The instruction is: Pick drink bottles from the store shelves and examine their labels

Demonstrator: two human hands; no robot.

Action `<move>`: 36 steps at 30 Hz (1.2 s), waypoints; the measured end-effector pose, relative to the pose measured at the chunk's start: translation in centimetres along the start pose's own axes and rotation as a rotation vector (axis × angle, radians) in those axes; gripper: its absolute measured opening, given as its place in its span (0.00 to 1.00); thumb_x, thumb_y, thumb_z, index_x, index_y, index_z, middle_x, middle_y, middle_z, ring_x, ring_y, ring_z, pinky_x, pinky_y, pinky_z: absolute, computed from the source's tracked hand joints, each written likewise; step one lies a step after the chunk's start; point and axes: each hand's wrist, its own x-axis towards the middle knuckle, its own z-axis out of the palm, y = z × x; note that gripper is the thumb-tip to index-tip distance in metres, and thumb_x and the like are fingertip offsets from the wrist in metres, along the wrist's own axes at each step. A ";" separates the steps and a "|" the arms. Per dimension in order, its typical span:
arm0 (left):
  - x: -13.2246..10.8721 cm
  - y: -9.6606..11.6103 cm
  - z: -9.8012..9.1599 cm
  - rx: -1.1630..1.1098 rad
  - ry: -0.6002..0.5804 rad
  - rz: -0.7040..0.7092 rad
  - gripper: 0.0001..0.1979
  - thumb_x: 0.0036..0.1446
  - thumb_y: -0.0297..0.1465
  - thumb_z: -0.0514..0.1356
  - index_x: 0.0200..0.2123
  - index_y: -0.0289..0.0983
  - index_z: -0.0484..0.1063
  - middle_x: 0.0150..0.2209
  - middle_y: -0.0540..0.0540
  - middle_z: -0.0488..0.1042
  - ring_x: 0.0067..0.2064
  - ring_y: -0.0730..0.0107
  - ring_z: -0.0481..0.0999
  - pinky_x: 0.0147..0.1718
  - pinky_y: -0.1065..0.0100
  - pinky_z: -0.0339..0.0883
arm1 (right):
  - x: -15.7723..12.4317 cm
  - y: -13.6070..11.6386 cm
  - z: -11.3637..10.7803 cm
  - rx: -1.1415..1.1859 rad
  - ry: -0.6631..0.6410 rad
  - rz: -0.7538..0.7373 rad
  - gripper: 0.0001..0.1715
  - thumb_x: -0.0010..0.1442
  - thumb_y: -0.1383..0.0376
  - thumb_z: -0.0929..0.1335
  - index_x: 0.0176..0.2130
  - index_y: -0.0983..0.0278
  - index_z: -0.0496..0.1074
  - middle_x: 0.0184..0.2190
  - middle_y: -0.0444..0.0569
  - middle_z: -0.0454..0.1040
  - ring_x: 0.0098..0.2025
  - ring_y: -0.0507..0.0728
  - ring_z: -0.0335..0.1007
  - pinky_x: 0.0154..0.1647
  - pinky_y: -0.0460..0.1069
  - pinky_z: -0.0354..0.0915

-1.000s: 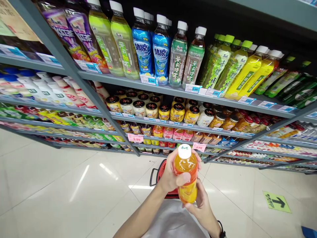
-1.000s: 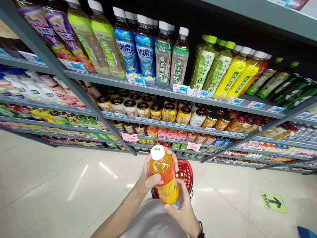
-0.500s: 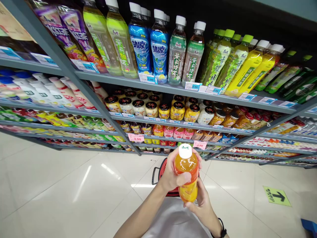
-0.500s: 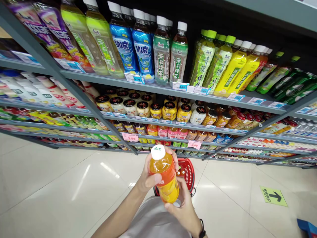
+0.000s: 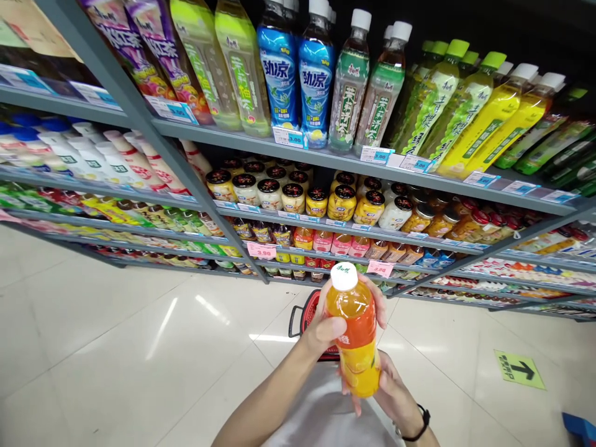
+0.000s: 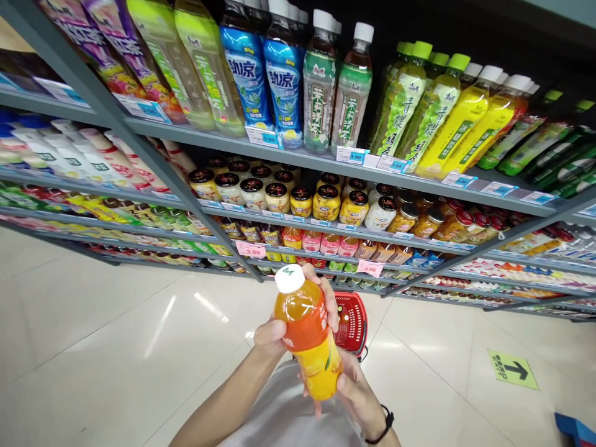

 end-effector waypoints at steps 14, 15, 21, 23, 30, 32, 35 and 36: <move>0.0 0.2 0.2 0.156 -0.028 0.066 0.34 0.47 0.54 0.72 0.45 0.39 0.63 0.41 0.40 0.75 0.40 0.56 0.81 0.39 0.58 0.75 | 0.5 -0.3 0.0 -0.013 -0.011 0.000 0.36 0.56 0.38 0.76 0.52 0.60 0.78 0.45 0.57 0.80 0.38 0.61 0.77 0.25 0.48 0.67; 0.1 0.3 0.3 0.158 -0.032 0.066 0.34 0.47 0.54 0.72 0.45 0.39 0.63 0.41 0.40 0.75 0.40 0.56 0.81 0.38 0.59 0.75 | 0.5 -0.3 0.0 -0.011 -0.017 0.002 0.36 0.56 0.39 0.76 0.52 0.60 0.78 0.45 0.58 0.80 0.38 0.61 0.77 0.25 0.48 0.67; -0.1 0.1 1.2 0.202 -0.031 0.060 0.32 0.50 0.47 0.74 0.46 0.39 0.62 0.40 0.41 0.76 0.37 0.63 0.80 0.32 0.68 0.71 | 0.6 0.3 -0.7 0.151 0.024 0.041 0.33 0.58 0.40 0.75 0.51 0.61 0.78 0.43 0.57 0.81 0.36 0.60 0.77 0.21 0.46 0.64; -0.2 -0.1 1.6 0.223 -0.021 0.077 0.30 0.51 0.45 0.75 0.45 0.40 0.61 0.41 0.42 0.77 0.36 0.67 0.78 0.32 0.70 0.69 | 0.6 0.5 -1.0 0.183 0.055 0.060 0.35 0.56 0.38 0.75 0.50 0.60 0.78 0.40 0.56 0.82 0.33 0.60 0.77 0.20 0.46 0.63; -0.2 -0.1 2.8 0.302 -0.035 0.075 0.30 0.51 0.47 0.74 0.44 0.40 0.61 0.42 0.42 0.78 0.38 0.64 0.78 0.34 0.67 0.69 | 0.4 0.5 -1.7 0.194 0.025 0.106 0.38 0.49 0.39 0.78 0.49 0.61 0.78 0.34 0.54 0.82 0.28 0.60 0.77 0.19 0.47 0.62; -0.2 0.0 3.0 0.337 -0.033 0.077 0.29 0.52 0.48 0.73 0.44 0.40 0.62 0.41 0.42 0.78 0.39 0.61 0.79 0.36 0.64 0.69 | 0.5 0.4 -1.7 0.202 0.056 0.107 0.36 0.48 0.40 0.79 0.46 0.61 0.79 0.32 0.53 0.82 0.25 0.59 0.75 0.18 0.47 0.63; -0.2 -0.1 3.1 0.340 -0.021 0.087 0.29 0.52 0.48 0.73 0.44 0.40 0.62 0.41 0.42 0.78 0.39 0.61 0.78 0.38 0.63 0.68 | 0.5 0.3 -1.6 0.210 0.098 0.119 0.32 0.47 0.41 0.80 0.41 0.60 0.80 0.28 0.50 0.80 0.21 0.56 0.69 0.18 0.48 0.64; -0.2 -0.1 3.1 0.333 -0.022 0.086 0.30 0.51 0.48 0.74 0.44 0.40 0.62 0.41 0.42 0.78 0.39 0.62 0.78 0.37 0.63 0.68 | 0.6 0.3 -1.6 0.212 0.096 0.125 0.31 0.47 0.41 0.80 0.39 0.61 0.80 0.26 0.49 0.79 0.20 0.55 0.68 0.18 0.48 0.63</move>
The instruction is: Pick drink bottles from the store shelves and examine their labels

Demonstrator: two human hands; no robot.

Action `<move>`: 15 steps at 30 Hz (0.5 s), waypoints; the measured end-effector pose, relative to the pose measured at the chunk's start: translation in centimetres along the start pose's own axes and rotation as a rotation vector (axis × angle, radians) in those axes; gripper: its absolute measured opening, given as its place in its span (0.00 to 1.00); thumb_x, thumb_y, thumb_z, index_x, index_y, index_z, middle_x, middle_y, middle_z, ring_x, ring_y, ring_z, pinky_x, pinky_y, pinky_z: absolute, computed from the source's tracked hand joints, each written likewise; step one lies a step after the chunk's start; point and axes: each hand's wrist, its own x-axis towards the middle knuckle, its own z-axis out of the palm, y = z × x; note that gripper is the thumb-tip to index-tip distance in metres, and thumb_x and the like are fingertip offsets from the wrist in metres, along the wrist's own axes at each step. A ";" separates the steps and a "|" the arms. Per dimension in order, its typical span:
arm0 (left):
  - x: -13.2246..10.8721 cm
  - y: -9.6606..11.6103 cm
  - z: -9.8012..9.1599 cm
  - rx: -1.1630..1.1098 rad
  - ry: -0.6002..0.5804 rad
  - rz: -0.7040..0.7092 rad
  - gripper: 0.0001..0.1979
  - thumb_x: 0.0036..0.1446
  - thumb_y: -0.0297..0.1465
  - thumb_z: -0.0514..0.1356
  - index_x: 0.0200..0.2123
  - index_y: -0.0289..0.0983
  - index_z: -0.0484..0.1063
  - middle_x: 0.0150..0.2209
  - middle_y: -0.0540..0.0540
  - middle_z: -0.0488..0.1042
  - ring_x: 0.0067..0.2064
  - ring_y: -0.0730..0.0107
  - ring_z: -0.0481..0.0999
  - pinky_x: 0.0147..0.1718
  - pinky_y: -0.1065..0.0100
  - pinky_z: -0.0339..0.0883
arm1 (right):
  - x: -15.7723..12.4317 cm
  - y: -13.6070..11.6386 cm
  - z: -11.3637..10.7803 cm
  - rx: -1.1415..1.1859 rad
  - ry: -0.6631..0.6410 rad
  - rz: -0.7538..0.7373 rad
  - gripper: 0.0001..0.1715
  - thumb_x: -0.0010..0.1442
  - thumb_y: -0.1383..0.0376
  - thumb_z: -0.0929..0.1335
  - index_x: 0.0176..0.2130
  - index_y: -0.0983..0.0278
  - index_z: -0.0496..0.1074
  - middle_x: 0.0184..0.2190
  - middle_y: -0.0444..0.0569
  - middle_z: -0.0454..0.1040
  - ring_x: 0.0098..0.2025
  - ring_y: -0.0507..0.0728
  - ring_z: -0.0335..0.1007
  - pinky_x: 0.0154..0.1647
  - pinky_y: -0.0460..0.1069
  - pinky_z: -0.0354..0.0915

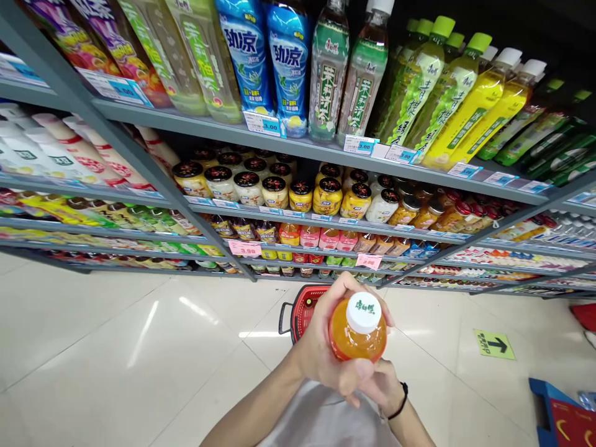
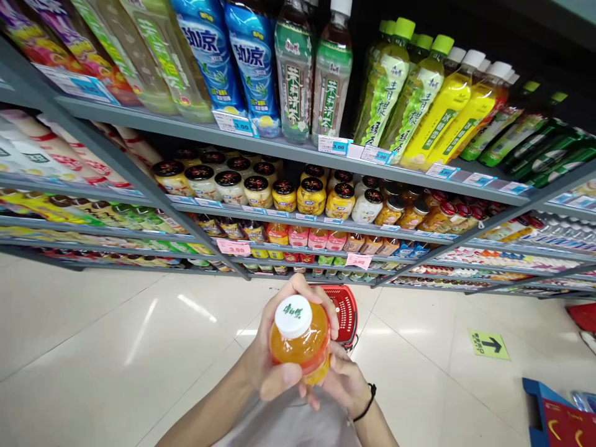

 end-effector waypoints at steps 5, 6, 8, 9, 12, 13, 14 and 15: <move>-0.1 -0.3 -0.4 -0.058 -0.011 -0.027 0.31 0.50 0.47 0.75 0.43 0.39 0.61 0.41 0.42 0.77 0.38 0.65 0.78 0.35 0.67 0.68 | -0.1 0.2 0.0 0.010 -0.078 0.011 0.31 0.51 0.40 0.78 0.40 0.62 0.78 0.25 0.48 0.77 0.23 0.54 0.71 0.18 0.44 0.62; -0.1 -0.3 -0.6 -0.076 -0.009 -0.038 0.31 0.50 0.47 0.75 0.43 0.39 0.61 0.41 0.42 0.77 0.37 0.66 0.77 0.34 0.67 0.68 | -0.1 0.2 0.0 0.006 -0.085 0.003 0.31 0.52 0.40 0.78 0.42 0.60 0.78 0.27 0.47 0.78 0.24 0.54 0.72 0.19 0.44 0.61; -0.1 -0.4 -0.9 -0.116 -0.014 -0.056 0.30 0.50 0.45 0.75 0.44 0.39 0.61 0.41 0.41 0.77 0.36 0.68 0.77 0.33 0.69 0.68 | -0.3 0.4 -0.1 -0.021 -0.081 -0.021 0.32 0.53 0.39 0.78 0.46 0.58 0.78 0.32 0.48 0.79 0.26 0.54 0.72 0.19 0.44 0.61; -0.1 -0.5 -1.1 -0.134 -0.020 -0.064 0.30 0.51 0.45 0.75 0.45 0.39 0.61 0.42 0.41 0.77 0.36 0.67 0.77 0.32 0.69 0.68 | -0.4 0.4 -0.1 -0.040 -0.075 -0.030 0.34 0.52 0.38 0.78 0.47 0.58 0.78 0.34 0.49 0.80 0.27 0.54 0.73 0.19 0.45 0.60; -0.1 -0.7 -1.6 -0.163 -0.018 -0.073 0.31 0.51 0.46 0.74 0.48 0.39 0.63 0.44 0.38 0.77 0.39 0.61 0.80 0.33 0.67 0.70 | -0.5 0.3 0.4 -0.094 -0.061 -0.039 0.39 0.51 0.36 0.78 0.50 0.60 0.79 0.38 0.52 0.80 0.28 0.54 0.72 0.20 0.45 0.60; -0.1 -0.8 -1.8 -0.168 -0.007 -0.072 0.32 0.51 0.47 0.74 0.49 0.38 0.64 0.45 0.37 0.77 0.40 0.60 0.80 0.34 0.66 0.71 | -0.6 0.2 0.6 -0.108 -0.061 -0.047 0.39 0.51 0.36 0.78 0.50 0.61 0.79 0.38 0.53 0.80 0.27 0.54 0.71 0.20 0.45 0.59; -0.1 -0.8 -1.9 -0.171 0.004 -0.071 0.33 0.51 0.48 0.74 0.50 0.38 0.64 0.44 0.37 0.77 0.40 0.59 0.81 0.35 0.65 0.72 | -0.6 0.2 0.8 -0.118 -0.056 -0.059 0.39 0.51 0.36 0.78 0.49 0.61 0.80 0.38 0.54 0.80 0.27 0.53 0.70 0.20 0.45 0.59; -0.1 -0.9 -2.1 -0.174 0.015 -0.065 0.33 0.51 0.48 0.74 0.50 0.37 0.65 0.43 0.37 0.77 0.40 0.58 0.81 0.36 0.64 0.73 | -0.5 0.1 1.0 -0.124 -0.050 -0.075 0.39 0.52 0.36 0.77 0.49 0.62 0.80 0.38 0.55 0.80 0.26 0.52 0.68 0.20 0.45 0.59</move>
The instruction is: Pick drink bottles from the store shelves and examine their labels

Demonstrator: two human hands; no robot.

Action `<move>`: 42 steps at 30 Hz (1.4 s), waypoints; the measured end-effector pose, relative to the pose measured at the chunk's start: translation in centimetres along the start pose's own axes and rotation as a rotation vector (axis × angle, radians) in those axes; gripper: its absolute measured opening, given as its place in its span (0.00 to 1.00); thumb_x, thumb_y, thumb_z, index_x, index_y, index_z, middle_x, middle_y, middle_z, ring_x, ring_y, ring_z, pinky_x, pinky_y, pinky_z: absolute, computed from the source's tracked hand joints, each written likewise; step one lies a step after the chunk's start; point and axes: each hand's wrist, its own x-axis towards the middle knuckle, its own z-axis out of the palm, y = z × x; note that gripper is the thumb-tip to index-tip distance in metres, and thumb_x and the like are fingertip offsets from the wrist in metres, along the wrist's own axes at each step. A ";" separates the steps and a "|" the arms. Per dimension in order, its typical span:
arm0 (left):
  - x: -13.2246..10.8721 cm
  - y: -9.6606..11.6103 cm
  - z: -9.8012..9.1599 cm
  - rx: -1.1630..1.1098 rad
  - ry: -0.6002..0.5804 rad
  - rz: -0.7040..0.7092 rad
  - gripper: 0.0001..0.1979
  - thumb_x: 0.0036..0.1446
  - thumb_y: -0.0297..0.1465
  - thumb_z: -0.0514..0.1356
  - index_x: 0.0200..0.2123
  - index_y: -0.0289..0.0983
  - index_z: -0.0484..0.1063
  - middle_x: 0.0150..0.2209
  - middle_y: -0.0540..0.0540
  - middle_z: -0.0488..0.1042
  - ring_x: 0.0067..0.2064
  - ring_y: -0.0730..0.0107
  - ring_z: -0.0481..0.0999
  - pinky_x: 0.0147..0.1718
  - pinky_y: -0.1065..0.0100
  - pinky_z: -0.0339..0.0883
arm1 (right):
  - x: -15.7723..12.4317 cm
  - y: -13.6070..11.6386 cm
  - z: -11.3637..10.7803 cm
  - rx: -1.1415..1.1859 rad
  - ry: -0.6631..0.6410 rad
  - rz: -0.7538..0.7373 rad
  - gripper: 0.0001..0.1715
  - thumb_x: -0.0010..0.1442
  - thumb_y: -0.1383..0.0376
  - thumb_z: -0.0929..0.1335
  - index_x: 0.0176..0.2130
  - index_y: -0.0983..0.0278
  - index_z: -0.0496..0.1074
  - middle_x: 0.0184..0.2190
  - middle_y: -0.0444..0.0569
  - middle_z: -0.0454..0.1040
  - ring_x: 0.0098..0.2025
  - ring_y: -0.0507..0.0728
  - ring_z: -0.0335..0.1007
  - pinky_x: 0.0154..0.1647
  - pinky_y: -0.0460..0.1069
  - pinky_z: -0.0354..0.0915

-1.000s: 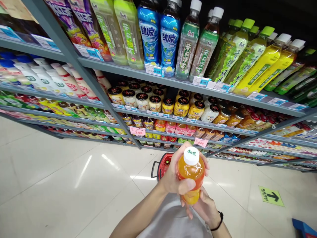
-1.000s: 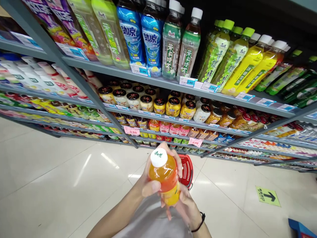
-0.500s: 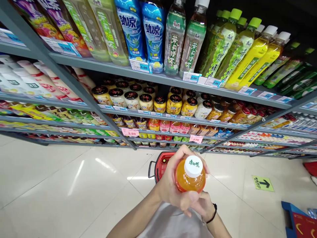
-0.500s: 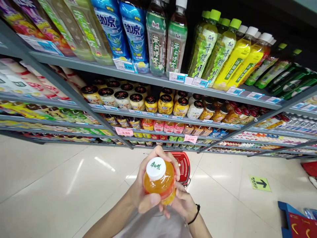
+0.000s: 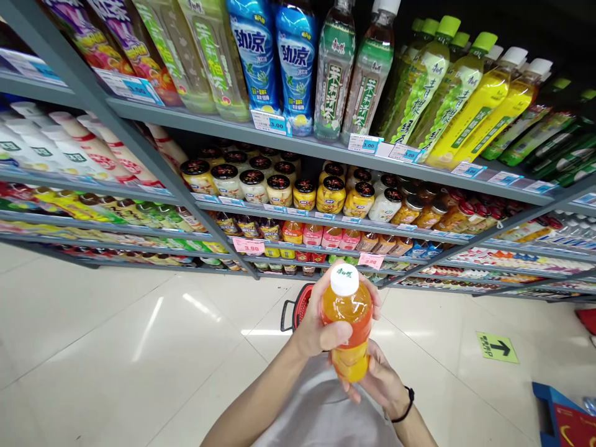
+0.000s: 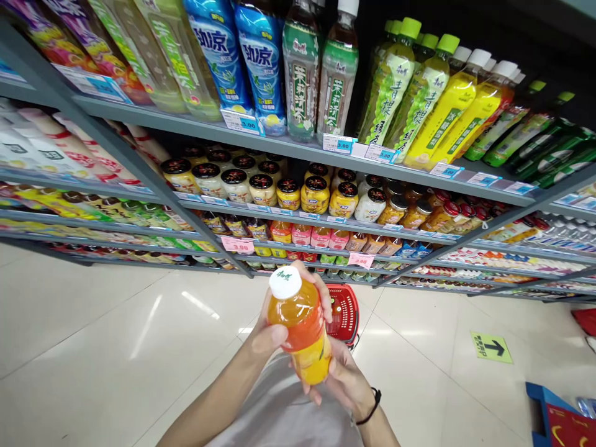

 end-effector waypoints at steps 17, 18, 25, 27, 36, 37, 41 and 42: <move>-0.4 -0.7 -0.5 0.153 0.122 0.125 0.28 0.53 0.41 0.75 0.52 0.35 0.74 0.45 0.36 0.80 0.41 0.60 0.81 0.43 0.60 0.77 | -0.2 0.8 -0.6 -0.062 0.129 -0.177 0.28 0.60 0.46 0.78 0.51 0.62 0.77 0.36 0.50 0.77 0.31 0.51 0.72 0.23 0.41 0.66; -0.5 -0.7 -0.3 0.179 0.124 0.127 0.29 0.51 0.40 0.75 0.53 0.35 0.74 0.45 0.37 0.80 0.41 0.59 0.81 0.44 0.60 0.78 | -0.2 0.8 -0.5 -0.041 0.116 -0.174 0.27 0.62 0.46 0.77 0.51 0.62 0.77 0.36 0.50 0.77 0.32 0.52 0.73 0.23 0.41 0.66; -1.1 -0.5 0.7 0.324 0.085 0.160 0.26 0.47 0.29 0.74 0.51 0.38 0.75 0.45 0.41 0.80 0.42 0.61 0.80 0.42 0.65 0.77 | -0.1 1.4 -0.5 0.083 0.012 -0.159 0.20 0.64 0.49 0.76 0.44 0.61 0.78 0.31 0.49 0.78 0.32 0.52 0.74 0.24 0.41 0.67; -1.2 -0.5 1.1 0.347 0.097 0.149 0.25 0.48 0.27 0.73 0.51 0.39 0.76 0.45 0.42 0.80 0.43 0.64 0.80 0.42 0.67 0.77 | -0.1 1.5 -0.7 0.099 0.003 -0.151 0.20 0.64 0.49 0.76 0.43 0.62 0.79 0.30 0.49 0.79 0.31 0.52 0.75 0.24 0.42 0.67; -1.2 -0.9 2.6 0.423 0.148 0.121 0.24 0.49 0.25 0.72 0.50 0.39 0.74 0.43 0.46 0.80 0.37 0.72 0.78 0.39 0.73 0.74 | -0.7 1.7 -1.5 0.145 0.007 -0.128 0.23 0.61 0.49 0.78 0.42 0.64 0.78 0.33 0.50 0.81 0.30 0.53 0.78 0.23 0.43 0.68; -1.2 -1.0 2.7 0.427 0.150 0.122 0.23 0.49 0.25 0.72 0.50 0.39 0.74 0.43 0.46 0.79 0.38 0.72 0.78 0.39 0.73 0.75 | -0.8 1.7 -1.6 0.147 0.010 -0.126 0.22 0.60 0.49 0.78 0.42 0.64 0.78 0.33 0.49 0.81 0.30 0.53 0.78 0.23 0.43 0.67; -1.2 -1.1 2.8 0.428 0.158 0.104 0.23 0.50 0.25 0.73 0.49 0.39 0.75 0.41 0.47 0.79 0.36 0.73 0.78 0.39 0.74 0.74 | -0.9 1.7 -1.8 0.155 0.021 -0.126 0.21 0.61 0.50 0.78 0.41 0.63 0.78 0.34 0.48 0.80 0.31 0.54 0.78 0.22 0.43 0.67; -1.1 -1.2 2.9 0.418 0.159 0.093 0.23 0.49 0.25 0.74 0.49 0.39 0.75 0.40 0.48 0.79 0.36 0.73 0.77 0.39 0.74 0.74 | -0.9 1.7 -1.8 0.157 0.024 -0.125 0.20 0.61 0.50 0.78 0.41 0.63 0.78 0.33 0.48 0.79 0.31 0.54 0.78 0.22 0.43 0.67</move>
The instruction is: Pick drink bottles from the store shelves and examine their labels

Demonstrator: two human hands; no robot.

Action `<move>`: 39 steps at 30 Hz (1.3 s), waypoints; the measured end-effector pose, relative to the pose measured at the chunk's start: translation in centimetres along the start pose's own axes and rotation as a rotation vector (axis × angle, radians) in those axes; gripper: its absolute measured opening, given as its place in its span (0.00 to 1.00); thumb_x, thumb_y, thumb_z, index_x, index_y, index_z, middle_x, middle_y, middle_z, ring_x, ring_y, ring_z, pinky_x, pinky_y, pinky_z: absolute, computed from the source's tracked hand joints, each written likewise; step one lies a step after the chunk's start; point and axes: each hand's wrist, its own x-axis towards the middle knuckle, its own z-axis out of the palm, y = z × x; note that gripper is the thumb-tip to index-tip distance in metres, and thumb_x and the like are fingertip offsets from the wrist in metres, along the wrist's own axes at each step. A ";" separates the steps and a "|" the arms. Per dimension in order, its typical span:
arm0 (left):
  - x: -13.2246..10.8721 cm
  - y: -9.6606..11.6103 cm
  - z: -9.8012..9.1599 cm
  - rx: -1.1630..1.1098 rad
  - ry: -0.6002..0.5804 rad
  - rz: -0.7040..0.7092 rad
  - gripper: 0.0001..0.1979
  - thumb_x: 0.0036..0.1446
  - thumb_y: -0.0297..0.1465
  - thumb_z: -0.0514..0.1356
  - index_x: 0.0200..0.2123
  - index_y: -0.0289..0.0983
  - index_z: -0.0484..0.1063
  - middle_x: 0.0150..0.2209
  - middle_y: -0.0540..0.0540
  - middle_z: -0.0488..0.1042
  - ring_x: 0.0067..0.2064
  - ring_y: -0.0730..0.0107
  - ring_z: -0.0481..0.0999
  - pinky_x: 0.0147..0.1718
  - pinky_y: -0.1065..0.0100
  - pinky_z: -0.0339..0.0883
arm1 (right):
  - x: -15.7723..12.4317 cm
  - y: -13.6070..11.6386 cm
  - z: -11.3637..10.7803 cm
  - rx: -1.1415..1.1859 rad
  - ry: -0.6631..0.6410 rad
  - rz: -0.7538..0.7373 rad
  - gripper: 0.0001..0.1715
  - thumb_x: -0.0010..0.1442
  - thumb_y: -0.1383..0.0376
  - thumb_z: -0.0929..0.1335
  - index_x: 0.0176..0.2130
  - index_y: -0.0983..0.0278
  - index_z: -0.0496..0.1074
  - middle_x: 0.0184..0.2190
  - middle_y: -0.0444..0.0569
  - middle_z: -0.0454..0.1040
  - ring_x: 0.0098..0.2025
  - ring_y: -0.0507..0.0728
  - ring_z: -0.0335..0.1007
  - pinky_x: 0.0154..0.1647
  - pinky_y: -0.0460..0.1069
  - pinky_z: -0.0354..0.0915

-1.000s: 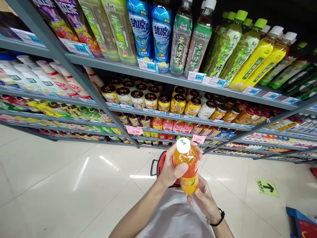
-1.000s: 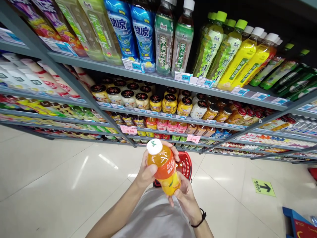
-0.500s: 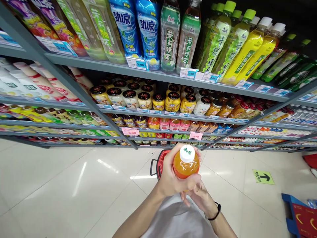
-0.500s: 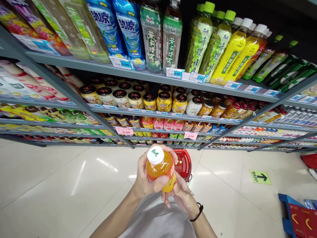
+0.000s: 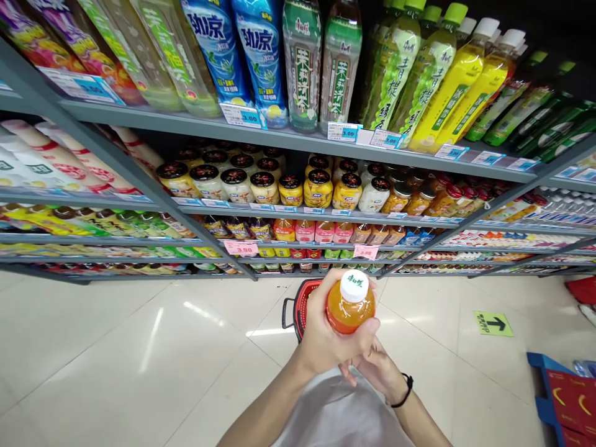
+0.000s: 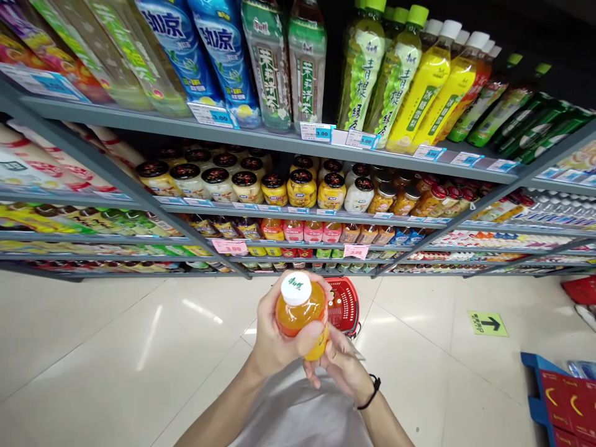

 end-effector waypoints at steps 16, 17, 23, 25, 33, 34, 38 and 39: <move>0.0 -0.5 0.2 0.038 -0.029 -0.042 0.21 0.51 0.29 0.72 0.48 0.38 0.73 0.37 0.47 0.78 0.32 0.72 0.75 0.34 0.71 0.73 | -0.3 0.2 0.1 -0.017 0.047 0.001 0.25 0.58 0.46 0.79 0.38 0.62 0.74 0.29 0.46 0.76 0.29 0.54 0.75 0.20 0.43 0.62; 0.0 -0.6 0.2 0.046 -0.025 -0.042 0.21 0.51 0.28 0.73 0.48 0.38 0.73 0.38 0.47 0.78 0.32 0.73 0.75 0.35 0.71 0.73 | -0.3 0.3 0.1 -0.014 0.048 0.002 0.25 0.58 0.47 0.79 0.38 0.62 0.74 0.29 0.46 0.76 0.29 0.54 0.75 0.20 0.43 0.62; -0.2 -0.8 0.0 0.078 -0.013 -0.059 0.22 0.50 0.29 0.73 0.47 0.36 0.74 0.42 0.41 0.80 0.35 0.69 0.76 0.35 0.70 0.73 | -0.2 0.4 0.0 -0.013 0.014 -0.002 0.25 0.60 0.46 0.78 0.42 0.63 0.75 0.29 0.45 0.74 0.30 0.53 0.75 0.21 0.42 0.64; -0.2 -0.8 0.0 0.073 -0.016 -0.068 0.22 0.50 0.29 0.73 0.48 0.36 0.74 0.43 0.41 0.80 0.38 0.67 0.78 0.36 0.70 0.73 | -0.2 0.4 -0.1 -0.014 0.007 -0.008 0.25 0.60 0.46 0.78 0.44 0.63 0.76 0.29 0.45 0.74 0.30 0.53 0.74 0.21 0.42 0.64; -0.3 -1.0 0.2 0.012 -0.024 -0.117 0.24 0.47 0.30 0.76 0.46 0.36 0.73 0.41 0.41 0.80 0.33 0.70 0.75 0.34 0.69 0.74 | -0.6 0.4 0.1 -0.050 0.010 -0.022 0.26 0.59 0.45 0.78 0.42 0.64 0.77 0.29 0.46 0.74 0.28 0.51 0.71 0.22 0.41 0.64; -0.3 -1.0 0.2 0.000 -0.026 -0.129 0.25 0.46 0.29 0.76 0.46 0.36 0.73 0.41 0.42 0.80 0.33 0.70 0.75 0.34 0.69 0.73 | -0.6 0.3 0.1 -0.055 0.012 -0.022 0.26 0.59 0.45 0.78 0.41 0.63 0.77 0.29 0.46 0.74 0.28 0.51 0.72 0.22 0.41 0.64; -0.2 -1.0 0.2 -0.014 -0.030 -0.144 0.25 0.46 0.29 0.76 0.46 0.36 0.73 0.40 0.42 0.80 0.32 0.70 0.75 0.33 0.69 0.73 | -0.6 0.3 0.1 -0.066 0.027 -0.018 0.27 0.59 0.44 0.78 0.41 0.63 0.76 0.29 0.45 0.73 0.29 0.51 0.71 0.21 0.41 0.63; -0.2 -0.9 0.2 -0.005 -0.033 -0.140 0.24 0.47 0.29 0.76 0.46 0.36 0.73 0.40 0.42 0.80 0.32 0.70 0.75 0.33 0.69 0.73 | -0.5 0.3 0.1 -0.070 0.031 -0.014 0.27 0.59 0.44 0.78 0.41 0.63 0.76 0.29 0.45 0.73 0.29 0.51 0.71 0.21 0.41 0.62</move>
